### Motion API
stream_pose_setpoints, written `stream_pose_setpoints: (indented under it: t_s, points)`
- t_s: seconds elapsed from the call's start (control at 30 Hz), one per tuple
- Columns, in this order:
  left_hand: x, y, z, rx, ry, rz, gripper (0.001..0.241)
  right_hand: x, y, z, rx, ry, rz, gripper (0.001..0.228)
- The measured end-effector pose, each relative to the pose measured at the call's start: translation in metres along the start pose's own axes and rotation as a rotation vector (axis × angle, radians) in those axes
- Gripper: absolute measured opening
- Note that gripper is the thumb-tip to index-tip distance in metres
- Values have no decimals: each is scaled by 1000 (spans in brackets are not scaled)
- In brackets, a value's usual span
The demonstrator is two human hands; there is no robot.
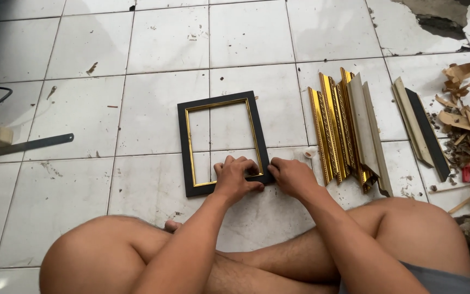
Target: Joining mitered frame pieces together with glue to form a complete rectangular frame.
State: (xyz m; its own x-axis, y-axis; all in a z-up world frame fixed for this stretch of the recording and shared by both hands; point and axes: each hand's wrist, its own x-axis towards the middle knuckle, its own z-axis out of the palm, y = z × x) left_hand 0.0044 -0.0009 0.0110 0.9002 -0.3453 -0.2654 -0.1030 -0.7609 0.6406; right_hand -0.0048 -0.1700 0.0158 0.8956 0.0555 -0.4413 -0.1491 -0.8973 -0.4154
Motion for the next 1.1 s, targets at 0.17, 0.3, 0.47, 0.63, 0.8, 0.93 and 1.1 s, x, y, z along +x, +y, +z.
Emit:
stream_pose_setpoints:
  t_s: [0.17,0.3,0.47,0.63,0.8,0.93,1.1]
  points:
    - [2,-2,4,67,8,23,27,-1,-5,0,-9,-7,35,33]
    - [-2,9,-3,103,8,37,23,-1,-6,-2,13,10,16,34]
    - [-1,11,-4,132,13,58,23,-2,-6,-1,19,35,15,34]
    - [5,8,1,179,30,62,22,-3,-9,-1,36,62,14,33]
    - [8,3,3,195,39,112,25,-2,-8,1,62,82,0,31]
    - [9,3,4,192,52,118,26,0,-9,1,52,91,5,30]
    - [7,15,1,183,-28,165,50,-7,-15,-4,92,97,22,28]
